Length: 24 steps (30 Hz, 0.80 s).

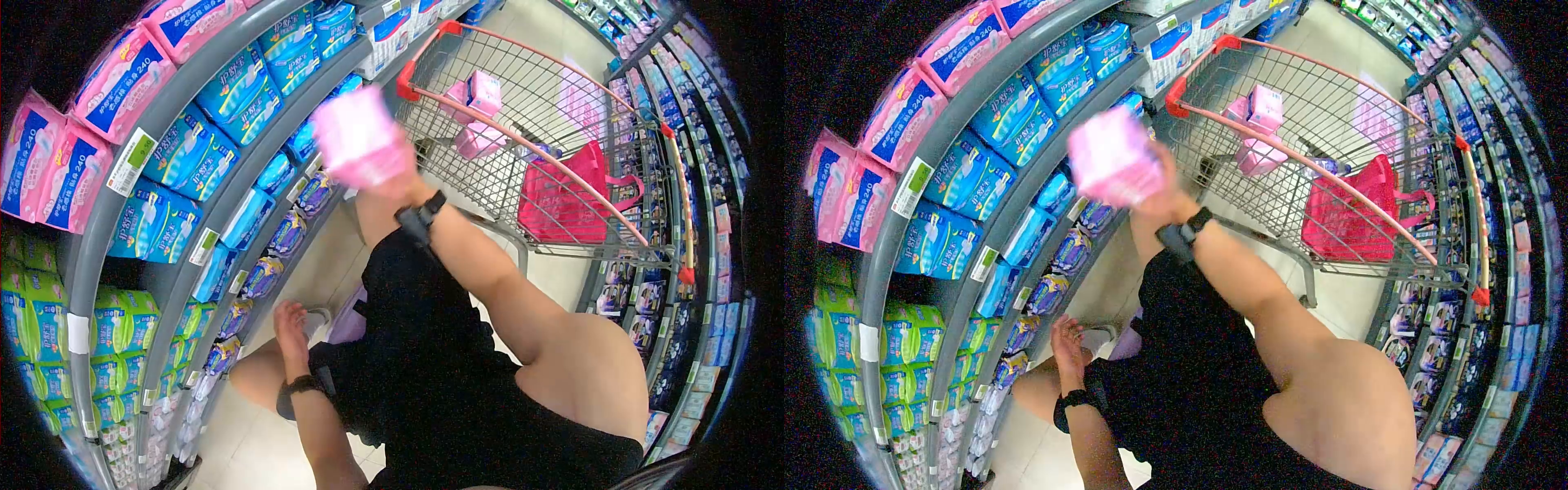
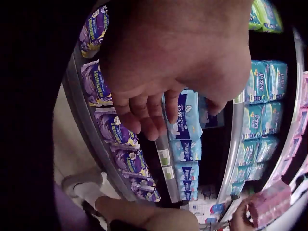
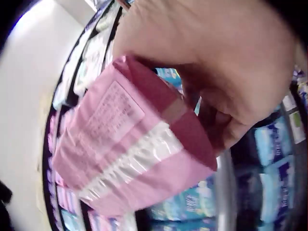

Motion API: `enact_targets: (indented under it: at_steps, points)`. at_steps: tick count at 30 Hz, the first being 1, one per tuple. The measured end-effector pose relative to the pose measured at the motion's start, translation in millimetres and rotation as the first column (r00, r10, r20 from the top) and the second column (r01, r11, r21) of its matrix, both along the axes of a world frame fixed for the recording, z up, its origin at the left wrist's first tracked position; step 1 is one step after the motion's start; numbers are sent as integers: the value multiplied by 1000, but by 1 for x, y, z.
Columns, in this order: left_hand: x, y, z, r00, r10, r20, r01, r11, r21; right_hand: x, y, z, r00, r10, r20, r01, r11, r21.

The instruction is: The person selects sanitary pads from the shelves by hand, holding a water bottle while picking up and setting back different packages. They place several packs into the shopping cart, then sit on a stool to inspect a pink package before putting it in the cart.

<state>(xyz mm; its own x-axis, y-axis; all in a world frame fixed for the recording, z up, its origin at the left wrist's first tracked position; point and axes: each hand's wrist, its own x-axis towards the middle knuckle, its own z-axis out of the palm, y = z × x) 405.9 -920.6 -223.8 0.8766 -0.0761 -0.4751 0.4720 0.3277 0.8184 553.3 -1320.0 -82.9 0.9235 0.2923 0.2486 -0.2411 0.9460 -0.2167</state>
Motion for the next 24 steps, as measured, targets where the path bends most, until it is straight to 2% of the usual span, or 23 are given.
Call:
enact_targets:
  at_steps: [2, 4, 7, 10, 14, 16, 19, 24]
  points:
    - [2, -3, -1, 1000, -29, -2, 29, 999, 19, 6, -26, 33, 998, -37, 57, 27, 984, 176]
    - [6, -5, -6, 997, -73, 24, 72, 997, 41, 0, -36, 73, 987, -159, 33, 147, 958, 246]
    - [8, -9, -3, 996, -80, -46, 84, 992, 97, 11, -63, 77, 935, -351, -51, 351, 893, 284]
    - [6, -9, -1, 995, -102, -8, 102, 989, 108, 8, -74, 80, 931, -360, -52, 360, 890, 281]
    - [5, -3, -13, 991, -132, -10, 132, 983, 126, 1, -73, 93, 931, -364, -15, 360, 913, 190]
    - [3, -3, -23, 993, -121, 19, 117, 983, 144, 0, -67, 101, 939, -345, -1, 341, 929, 141]
    - [0, -10, -5, 990, -142, -3, 139, 963, 231, 12, -50, 117, 962, -268, 53, 265, 962, 65]
    - [2, -14, -4, 986, -167, 10, 161, 964, 210, 43, 0, 185, 953, 14, 303, 2, 999, -53]
